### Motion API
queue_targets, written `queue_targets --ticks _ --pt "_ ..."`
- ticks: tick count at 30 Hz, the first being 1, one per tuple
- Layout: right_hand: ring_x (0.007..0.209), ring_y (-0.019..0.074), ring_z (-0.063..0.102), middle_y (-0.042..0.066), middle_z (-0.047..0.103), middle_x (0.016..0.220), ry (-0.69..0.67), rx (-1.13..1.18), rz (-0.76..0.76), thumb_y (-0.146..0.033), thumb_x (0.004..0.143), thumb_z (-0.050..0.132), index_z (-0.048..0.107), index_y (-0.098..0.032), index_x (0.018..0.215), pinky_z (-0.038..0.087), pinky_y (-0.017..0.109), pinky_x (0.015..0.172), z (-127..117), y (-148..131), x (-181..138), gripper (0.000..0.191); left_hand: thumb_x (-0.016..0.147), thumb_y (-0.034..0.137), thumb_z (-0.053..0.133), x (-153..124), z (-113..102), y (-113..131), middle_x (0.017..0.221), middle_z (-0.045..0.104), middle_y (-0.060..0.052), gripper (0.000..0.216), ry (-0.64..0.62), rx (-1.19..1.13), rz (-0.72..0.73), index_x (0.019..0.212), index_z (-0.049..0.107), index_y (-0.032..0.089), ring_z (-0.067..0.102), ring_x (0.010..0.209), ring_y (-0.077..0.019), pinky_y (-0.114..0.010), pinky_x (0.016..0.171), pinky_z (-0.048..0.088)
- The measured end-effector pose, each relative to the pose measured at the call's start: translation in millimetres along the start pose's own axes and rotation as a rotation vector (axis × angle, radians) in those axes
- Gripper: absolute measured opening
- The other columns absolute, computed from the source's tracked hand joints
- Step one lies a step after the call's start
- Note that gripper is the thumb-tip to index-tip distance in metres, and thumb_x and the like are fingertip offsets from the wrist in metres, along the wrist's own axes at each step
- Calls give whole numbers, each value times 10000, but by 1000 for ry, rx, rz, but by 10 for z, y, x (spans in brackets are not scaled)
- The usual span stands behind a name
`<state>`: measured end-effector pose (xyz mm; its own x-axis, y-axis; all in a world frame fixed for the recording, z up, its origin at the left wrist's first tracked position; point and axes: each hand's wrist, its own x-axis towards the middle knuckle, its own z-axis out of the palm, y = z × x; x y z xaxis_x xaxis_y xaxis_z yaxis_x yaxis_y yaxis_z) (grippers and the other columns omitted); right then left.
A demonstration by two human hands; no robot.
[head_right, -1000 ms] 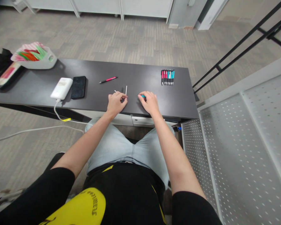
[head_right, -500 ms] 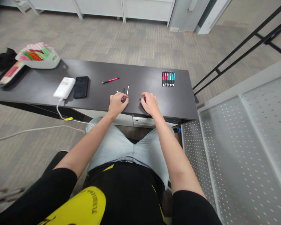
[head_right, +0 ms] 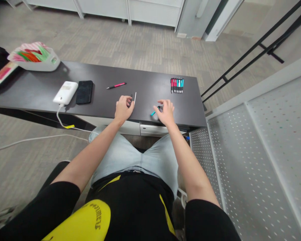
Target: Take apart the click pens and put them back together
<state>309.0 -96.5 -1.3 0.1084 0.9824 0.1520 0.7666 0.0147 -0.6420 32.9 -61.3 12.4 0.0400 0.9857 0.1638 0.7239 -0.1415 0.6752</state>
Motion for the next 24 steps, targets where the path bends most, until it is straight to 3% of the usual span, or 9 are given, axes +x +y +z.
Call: queue_targets --ticks 3,8,11,17,21,24 --pt "1558 583 693 175 759 1571 -59 -60 -50 -578 929 939 835 -470 1397 501 904 1394 -40 93 -138 492 1163 195 693 27 11 -28 1393 847 -126 200 24 -34 -21 1315 775 296 846 1129 -304 -501 1230 617" --pt "1564 578 711 150 784 1498 -79 -77 -93 -531 956 975 877 -513 1337 525 920 1366 -45 131 -168 394 1164 210 680 39 21 -50 1389 855 -117 215 27 -58 -28 1306 802 315 847 1130 -289 -463 1210 652" --pt "1531 573 752 161 776 1483 -85 -40 -121 -512 913 1025 873 -481 1326 540 922 1358 -60 138 -125 441 1153 214 684 39 19 -55 1363 858 -109 217 21 -62 -22 1288 818 320 852 1107 -291 -472 1200 662" --pt "1422 477 847 203 602 1653 -42 170 -25 -384 796 1039 794 -407 1474 636 750 1441 -37 102 -35 721 1149 210 690 45 14 -54 1341 856 -123 189 17 -64 -5 1268 808 295 853 1093 -293 -484 1193 660" --pt "1374 476 862 211 520 1728 24 197 82 -338 829 991 769 -390 1493 665 773 1422 29 -8 56 702 1151 214 695 42 9 -43 1345 856 -113 171 2 -64 -7 1239 801 316 857 1090 -294 -488 1201 662" --pt "1412 457 832 260 495 1765 49 173 64 -346 901 965 759 -307 1488 675 702 1417 83 -133 164 624 1156 220 690 41 12 -34 1336 859 -106 174 2 -70 -9 1225 808 326 850 1067 -293 -494 1204 661"
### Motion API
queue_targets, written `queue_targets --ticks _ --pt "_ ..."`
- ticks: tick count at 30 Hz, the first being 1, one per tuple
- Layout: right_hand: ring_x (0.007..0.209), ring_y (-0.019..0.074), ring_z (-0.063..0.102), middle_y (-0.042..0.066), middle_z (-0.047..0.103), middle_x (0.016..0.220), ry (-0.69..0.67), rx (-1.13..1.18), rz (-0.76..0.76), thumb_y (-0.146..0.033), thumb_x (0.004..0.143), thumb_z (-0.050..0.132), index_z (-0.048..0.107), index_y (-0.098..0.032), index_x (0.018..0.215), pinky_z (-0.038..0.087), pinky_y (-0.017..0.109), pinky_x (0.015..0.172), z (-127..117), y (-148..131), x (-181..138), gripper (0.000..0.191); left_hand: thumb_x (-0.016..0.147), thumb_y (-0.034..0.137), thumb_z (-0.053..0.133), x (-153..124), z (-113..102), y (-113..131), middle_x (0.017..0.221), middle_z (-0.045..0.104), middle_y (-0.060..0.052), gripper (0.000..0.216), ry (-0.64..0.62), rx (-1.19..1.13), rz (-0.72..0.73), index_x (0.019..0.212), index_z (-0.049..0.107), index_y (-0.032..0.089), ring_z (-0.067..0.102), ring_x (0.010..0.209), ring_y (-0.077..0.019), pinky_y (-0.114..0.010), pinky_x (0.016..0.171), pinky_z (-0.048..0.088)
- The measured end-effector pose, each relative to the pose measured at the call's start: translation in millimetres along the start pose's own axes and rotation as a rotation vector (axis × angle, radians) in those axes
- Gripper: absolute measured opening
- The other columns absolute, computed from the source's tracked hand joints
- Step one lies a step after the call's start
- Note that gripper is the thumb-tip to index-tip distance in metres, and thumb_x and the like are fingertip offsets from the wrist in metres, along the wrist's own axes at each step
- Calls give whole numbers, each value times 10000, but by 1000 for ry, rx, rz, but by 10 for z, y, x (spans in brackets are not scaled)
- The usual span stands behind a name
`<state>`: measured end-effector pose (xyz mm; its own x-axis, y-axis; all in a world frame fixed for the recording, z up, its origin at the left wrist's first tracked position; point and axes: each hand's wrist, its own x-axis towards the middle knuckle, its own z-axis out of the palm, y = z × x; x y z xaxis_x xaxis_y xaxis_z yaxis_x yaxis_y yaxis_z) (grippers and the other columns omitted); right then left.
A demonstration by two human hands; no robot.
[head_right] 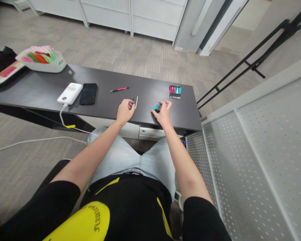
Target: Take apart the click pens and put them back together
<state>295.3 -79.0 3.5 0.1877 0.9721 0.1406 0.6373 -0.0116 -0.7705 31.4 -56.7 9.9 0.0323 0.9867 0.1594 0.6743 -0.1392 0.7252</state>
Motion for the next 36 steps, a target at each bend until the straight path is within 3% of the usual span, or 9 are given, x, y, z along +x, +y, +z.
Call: queue_targets --ticks 4,11,14,18,21,23,26,30,36 --pt "1558 436 722 305 500 1794 -21 -15 -90 -277 1006 907 728 -238 1474 594 622 1477 119 -227 199 503 1152 235 709 -1 9 19 1331 859 -111 159 -3 -5 -1 1222 821 325 844 1080 -303 -500 1195 668" --pt "1552 434 712 220 550 1845 -202 -107 -279 -229 1115 768 748 -312 1412 557 690 1473 254 -550 525 309 1164 217 693 5 14 39 1337 861 -115 175 0 -4 -20 1180 823 333 858 1108 -304 -469 1158 675" --pt "1524 404 720 218 553 1848 -204 -86 -271 -237 1104 774 751 -305 1432 554 660 1483 296 -531 583 335 1151 204 706 18 23 33 1371 853 -124 209 3 -4 -34 1265 834 323 860 1089 -305 -472 1147 673" --pt "1446 363 729 224 548 1838 -161 -20 -127 -326 1061 856 753 -291 1457 617 623 1430 356 -417 564 411 1155 207 721 38 41 23 1420 829 -133 234 -8 8 -57 1336 818 320 860 1081 -307 -474 1128 676" --pt "1530 395 688 249 532 1825 -167 -6 -68 -435 988 989 753 -283 1444 635 619 1401 380 -330 516 536 1155 224 737 42 51 20 1455 810 -138 248 -21 20 -53 1365 820 327 867 1144 -332 -498 1169 661" --pt "1605 415 645 253 539 1813 -184 -9 -73 -454 930 1051 757 -295 1419 629 623 1399 375 -282 494 593 1155 245 747 36 52 24 1497 784 -148 283 -34 34 -41 1410 830 337 859 1208 -363 -536 1220 641" --pt "1633 408 641 222 601 1772 -231 -12 -122 -419 901 1062 779 -326 1343 591 623 1435 335 -231 485 533 1179 301 743 32 40 35 1596 712 -187 381 -74 88 -26 1549 830 332 821 1340 -419 -583 1300 593" --pt "1675 408 641 186 711 1701 -288 -33 -206 -410 908 1039 799 -346 1325 484 624 1528 252 -211 489 485 1221 359 687 88 -10 31 1706 602 -251 547 -121 142 20 1754 764 262 725 1532 -460 -571 1365 535" --pt "1704 387 639 135 726 1796 -392 -57 -217 -344 889 966 820 -369 1490 472 640 1545 140 -197 532 619 1184 397 722 241 -44 2 1792 592 -235 492 -110 174 109 1650 858 315 530 1703 -534 -694 1448 385"
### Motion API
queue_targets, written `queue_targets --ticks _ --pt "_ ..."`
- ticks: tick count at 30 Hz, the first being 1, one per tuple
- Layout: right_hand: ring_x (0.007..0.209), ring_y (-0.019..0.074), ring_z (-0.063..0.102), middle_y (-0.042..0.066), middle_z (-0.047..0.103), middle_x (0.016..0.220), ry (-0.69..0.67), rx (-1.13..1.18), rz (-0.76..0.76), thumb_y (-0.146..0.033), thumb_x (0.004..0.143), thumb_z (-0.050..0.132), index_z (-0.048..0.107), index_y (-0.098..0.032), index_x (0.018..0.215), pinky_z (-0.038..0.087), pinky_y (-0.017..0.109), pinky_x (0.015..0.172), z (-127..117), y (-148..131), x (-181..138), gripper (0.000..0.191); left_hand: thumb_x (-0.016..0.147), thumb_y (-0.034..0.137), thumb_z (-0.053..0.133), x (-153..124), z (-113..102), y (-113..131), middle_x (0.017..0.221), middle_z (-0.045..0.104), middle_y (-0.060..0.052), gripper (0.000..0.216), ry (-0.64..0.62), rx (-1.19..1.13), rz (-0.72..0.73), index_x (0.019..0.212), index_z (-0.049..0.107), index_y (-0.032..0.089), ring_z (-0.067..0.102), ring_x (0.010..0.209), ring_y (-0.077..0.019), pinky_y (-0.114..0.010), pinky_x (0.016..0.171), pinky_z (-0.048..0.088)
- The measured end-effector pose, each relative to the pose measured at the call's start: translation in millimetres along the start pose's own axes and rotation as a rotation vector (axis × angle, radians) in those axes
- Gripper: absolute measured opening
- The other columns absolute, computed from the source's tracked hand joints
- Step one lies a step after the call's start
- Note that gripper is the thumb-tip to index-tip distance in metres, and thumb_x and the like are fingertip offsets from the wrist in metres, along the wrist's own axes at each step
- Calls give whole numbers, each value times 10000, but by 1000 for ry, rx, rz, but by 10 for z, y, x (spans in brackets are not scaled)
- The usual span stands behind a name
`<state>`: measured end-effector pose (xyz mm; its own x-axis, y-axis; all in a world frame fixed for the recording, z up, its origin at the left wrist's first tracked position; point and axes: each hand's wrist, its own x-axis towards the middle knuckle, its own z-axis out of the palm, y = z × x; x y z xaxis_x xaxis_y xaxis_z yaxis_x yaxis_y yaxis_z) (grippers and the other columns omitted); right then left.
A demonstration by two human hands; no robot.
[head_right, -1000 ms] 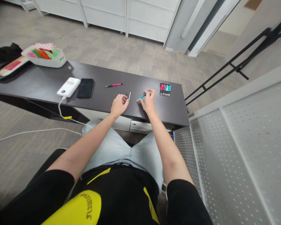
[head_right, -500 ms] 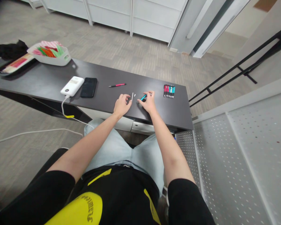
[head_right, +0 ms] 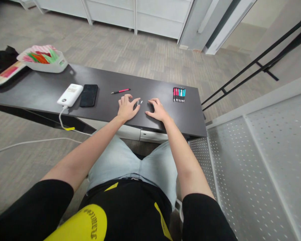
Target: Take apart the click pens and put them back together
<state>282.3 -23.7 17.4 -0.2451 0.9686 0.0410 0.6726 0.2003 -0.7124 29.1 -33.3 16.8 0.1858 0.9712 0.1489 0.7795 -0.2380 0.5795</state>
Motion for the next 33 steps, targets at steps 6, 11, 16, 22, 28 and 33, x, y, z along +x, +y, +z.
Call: queue_targets --ticks 6,11,16,22,28,33 --pt "1682 327 682 184 724 1785 56 69 -52 -294 965 790 819 -265 1563 580 531 1456 33 129 -7 600 1195 417 737 15 39 6 1837 637 -171 404 -44 66 58 1551 923 370 497 1747 -524 -707 1464 353" --pt "1605 325 732 167 788 1696 98 97 -47 -240 1017 729 866 -300 1460 611 510 1410 94 129 -15 467 1186 451 738 -1 41 7 1826 664 -201 471 -25 166 87 1607 914 332 526 1722 -561 -759 1448 374" --pt "1422 324 800 152 811 1656 211 277 52 -277 1067 721 878 -308 1318 687 489 1239 130 96 -24 297 1217 435 685 1 33 3 1793 719 -184 468 -37 226 174 1610 923 349 576 1665 -540 -776 1399 431" --pt "1235 255 840 102 838 1544 477 648 210 -350 987 859 720 -330 1336 692 457 1199 211 118 -48 376 1219 377 709 1 32 2 1700 774 -178 344 -24 235 188 1415 989 335 612 1642 -514 -733 1374 460" --pt "1175 258 869 19 818 1248 538 806 202 -540 860 962 664 -356 1259 716 444 1003 291 97 -119 531 1206 336 734 19 32 13 1641 812 -184 273 -27 239 184 1314 978 275 642 1613 -500 -706 1379 460" --pt "1214 278 871 5 809 1162 698 955 163 -600 846 969 649 -363 1296 726 466 991 118 114 -196 601 1200 336 744 42 42 -15 1578 833 -180 225 -35 220 196 1229 959 278 658 1584 -488 -693 1367 474"
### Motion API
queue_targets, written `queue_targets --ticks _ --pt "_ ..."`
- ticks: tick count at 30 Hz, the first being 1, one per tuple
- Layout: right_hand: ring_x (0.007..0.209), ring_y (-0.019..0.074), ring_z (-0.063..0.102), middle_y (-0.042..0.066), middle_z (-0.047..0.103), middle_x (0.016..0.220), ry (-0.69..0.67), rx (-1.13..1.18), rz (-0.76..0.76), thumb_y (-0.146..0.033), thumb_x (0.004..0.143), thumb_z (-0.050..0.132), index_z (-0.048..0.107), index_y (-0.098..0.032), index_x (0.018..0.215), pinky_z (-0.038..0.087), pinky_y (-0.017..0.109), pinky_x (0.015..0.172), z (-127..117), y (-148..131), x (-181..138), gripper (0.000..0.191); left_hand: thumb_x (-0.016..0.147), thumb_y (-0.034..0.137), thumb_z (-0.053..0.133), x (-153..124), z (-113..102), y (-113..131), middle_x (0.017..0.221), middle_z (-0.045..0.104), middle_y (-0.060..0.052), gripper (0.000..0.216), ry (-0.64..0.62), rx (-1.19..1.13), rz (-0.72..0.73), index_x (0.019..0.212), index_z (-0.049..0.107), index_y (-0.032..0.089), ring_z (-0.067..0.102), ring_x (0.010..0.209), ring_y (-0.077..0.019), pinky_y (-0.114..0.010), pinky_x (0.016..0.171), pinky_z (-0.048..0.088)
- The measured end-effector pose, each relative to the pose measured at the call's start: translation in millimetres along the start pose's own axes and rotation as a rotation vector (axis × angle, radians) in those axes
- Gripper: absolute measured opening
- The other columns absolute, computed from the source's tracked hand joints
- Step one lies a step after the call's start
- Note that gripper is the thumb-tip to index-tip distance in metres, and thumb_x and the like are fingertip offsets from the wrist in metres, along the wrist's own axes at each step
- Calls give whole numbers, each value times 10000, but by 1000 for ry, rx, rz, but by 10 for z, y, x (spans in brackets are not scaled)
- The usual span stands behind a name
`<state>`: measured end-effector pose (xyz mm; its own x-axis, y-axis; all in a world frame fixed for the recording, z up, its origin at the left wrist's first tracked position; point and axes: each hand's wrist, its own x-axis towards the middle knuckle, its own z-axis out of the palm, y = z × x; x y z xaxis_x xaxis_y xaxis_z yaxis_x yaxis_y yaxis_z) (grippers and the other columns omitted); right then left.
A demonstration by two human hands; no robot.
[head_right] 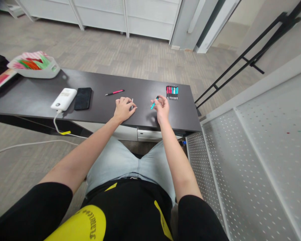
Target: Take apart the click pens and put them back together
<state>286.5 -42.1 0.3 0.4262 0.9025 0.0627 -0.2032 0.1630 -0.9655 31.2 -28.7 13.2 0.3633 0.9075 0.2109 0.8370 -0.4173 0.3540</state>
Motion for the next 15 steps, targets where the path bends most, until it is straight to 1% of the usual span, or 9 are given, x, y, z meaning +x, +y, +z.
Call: queue_targets --ticks 2,3,4,6,7,8,11,13,15 --pt "1319 285 860 31 821 1212 136 180 -108 -656 906 915 625 -373 1308 746 483 1057 -72 -97 16 571 1195 332 742 9 17 -12 1561 833 -181 219 4 -4 1 1215 953 277 660 1574 -488 -694 1361 475" --pt "1356 288 856 39 821 1223 160 239 -151 -685 931 901 620 -378 1305 755 487 1078 -96 -139 5 560 1193 331 742 14 26 -17 1557 832 -183 216 7 -4 0 1209 950 274 659 1572 -489 -693 1360 473" --pt "1354 295 862 35 813 1196 136 249 -165 -697 933 920 623 -384 1294 764 484 1069 -108 -174 -25 563 1190 331 743 18 34 -21 1554 830 -185 211 8 -4 0 1203 945 272 658 1571 -489 -691 1360 470" --pt "1261 315 894 -1 760 1065 -53 115 -119 -672 859 1036 659 -386 1293 779 458 977 -90 -224 -139 642 1184 333 745 25 47 -27 1544 827 -189 199 6 -8 -1 1193 933 267 655 1565 -489 -688 1355 469" --pt "1216 322 904 -13 734 1022 -176 26 -114 -672 825 1093 682 -384 1294 783 448 940 -65 -243 -217 687 1182 334 744 27 50 -29 1537 827 -192 196 4 -10 1 1189 927 265 655 1559 -491 -689 1349 470" --pt "1161 322 909 -14 737 1009 -258 -19 -141 -701 822 1117 704 -382 1285 790 453 928 -32 -265 -304 698 1181 335 741 27 53 -31 1528 827 -195 196 2 -10 3 1187 922 262 656 1552 -493 -690 1342 472" --pt "1069 301 897 10 814 1082 -318 -43 -356 -733 969 1062 771 -406 1298 805 498 999 85 -382 -573 547 1178 337 732 24 53 -33 1514 829 -201 200 3 -8 13 1191 914 257 655 1541 -498 -692 1326 476" --pt "1036 303 896 19 850 1137 -382 -94 -552 -637 1014 1069 838 -423 1300 805 502 929 161 -516 -736 425 1182 346 726 21 48 -29 1518 831 -197 206 6 -9 15 1202 912 260 652 1543 -498 -689 1325 477" --pt "1009 304 890 8 874 1169 -430 -111 -731 -567 1083 1028 877 -468 1377 802 528 929 223 -680 -868 345 1187 346 715 18 42 -21 1529 832 -197 217 4 -6 11 1206 912 258 652 1546 -496 -686 1326 479"
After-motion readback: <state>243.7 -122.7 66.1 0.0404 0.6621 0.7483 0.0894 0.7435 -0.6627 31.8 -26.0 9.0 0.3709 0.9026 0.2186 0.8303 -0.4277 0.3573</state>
